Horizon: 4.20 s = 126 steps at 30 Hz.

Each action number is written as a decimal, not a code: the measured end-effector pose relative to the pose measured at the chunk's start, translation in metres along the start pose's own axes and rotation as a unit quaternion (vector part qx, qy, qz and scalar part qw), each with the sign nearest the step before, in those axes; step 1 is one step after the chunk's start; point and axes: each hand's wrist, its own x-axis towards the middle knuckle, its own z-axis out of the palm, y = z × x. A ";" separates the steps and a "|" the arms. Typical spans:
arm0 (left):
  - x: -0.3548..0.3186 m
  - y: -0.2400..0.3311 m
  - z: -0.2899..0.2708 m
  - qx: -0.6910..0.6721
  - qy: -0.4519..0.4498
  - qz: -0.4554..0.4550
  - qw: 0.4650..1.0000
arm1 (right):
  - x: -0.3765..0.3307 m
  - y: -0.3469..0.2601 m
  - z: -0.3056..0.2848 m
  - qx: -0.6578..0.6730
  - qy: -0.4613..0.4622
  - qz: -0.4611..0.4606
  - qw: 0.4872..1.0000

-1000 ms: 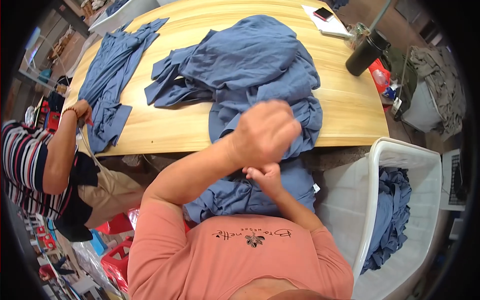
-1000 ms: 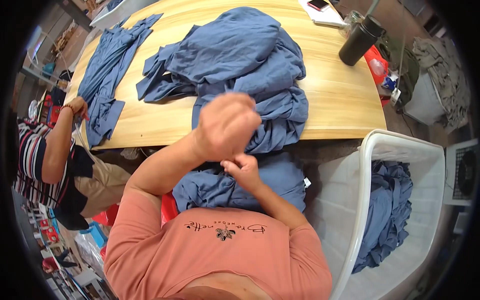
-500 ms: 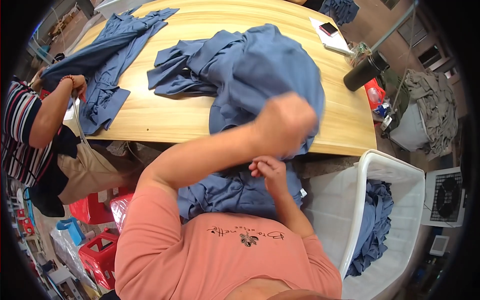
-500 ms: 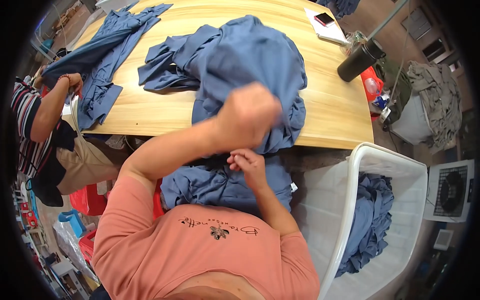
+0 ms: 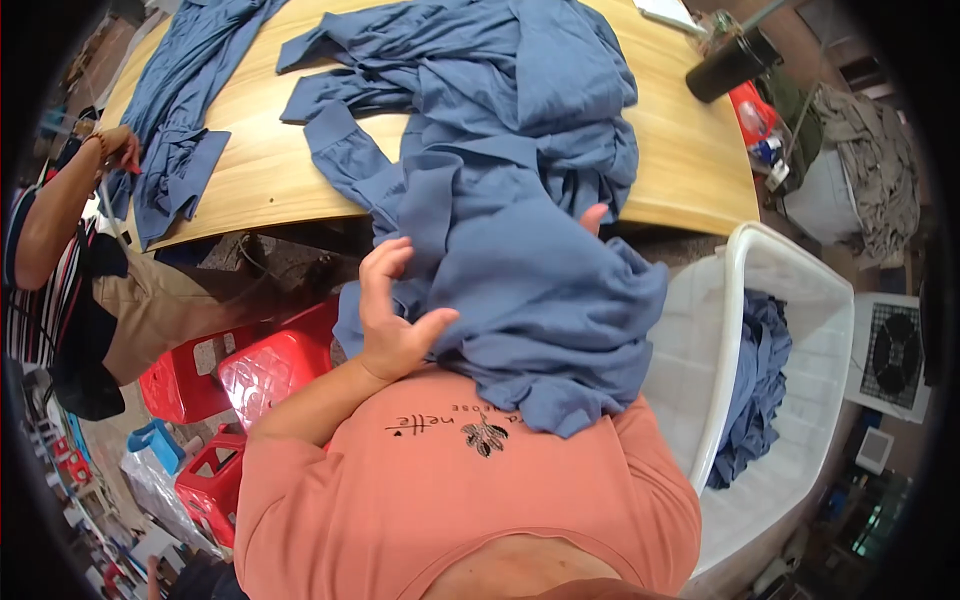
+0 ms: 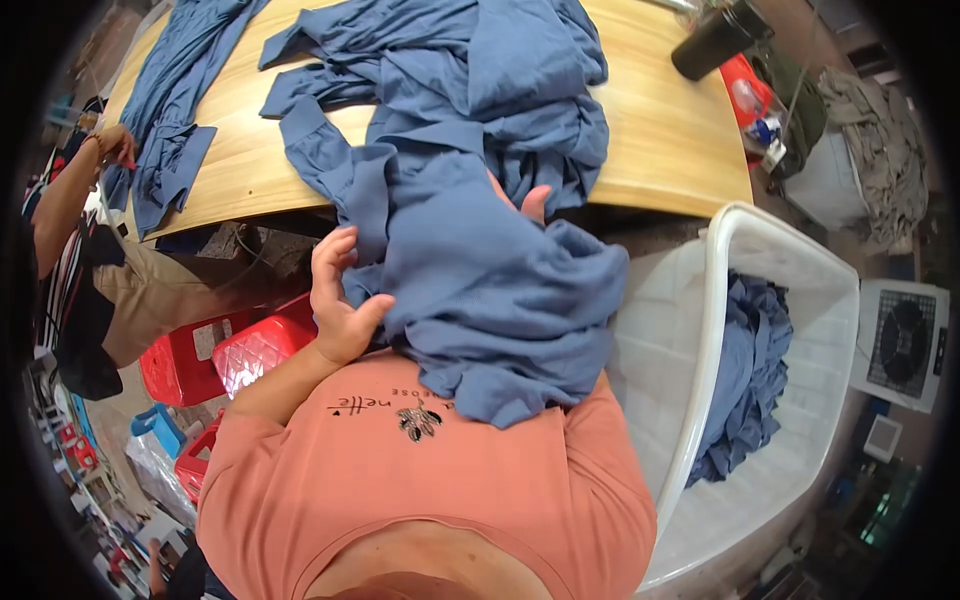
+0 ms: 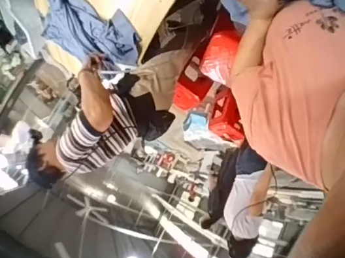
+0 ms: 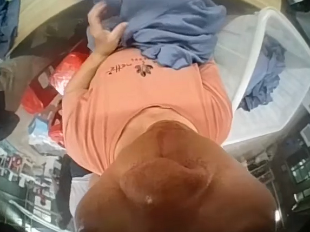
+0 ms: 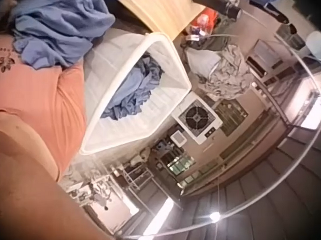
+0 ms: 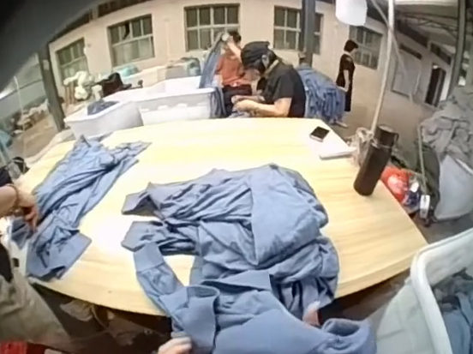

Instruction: Inspecting and preparing blue clothing items for quality control at a factory workbench.

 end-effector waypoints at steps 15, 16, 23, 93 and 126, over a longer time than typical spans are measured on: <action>0.010 0.032 0.009 -0.507 -0.227 -0.385 0.737 | -0.118 -0.060 0.062 -0.332 0.203 -0.338 0.857; 0.014 0.030 0.001 -0.538 -0.204 -0.401 0.713 | -0.121 -0.053 0.079 -0.371 0.294 -0.472 0.744; 0.005 0.040 -0.079 -0.585 0.098 -0.438 0.675 | -0.135 -0.054 0.034 -0.900 0.344 -0.175 0.205; -0.021 0.009 -0.128 -0.304 -0.363 -0.254 0.843 | 0.005 0.092 0.007 -0.784 -0.338 -0.223 0.471; 0.003 -0.046 -0.043 -0.168 -0.331 -0.312 0.874 | -0.002 0.068 -0.001 -0.795 -0.240 -0.313 0.461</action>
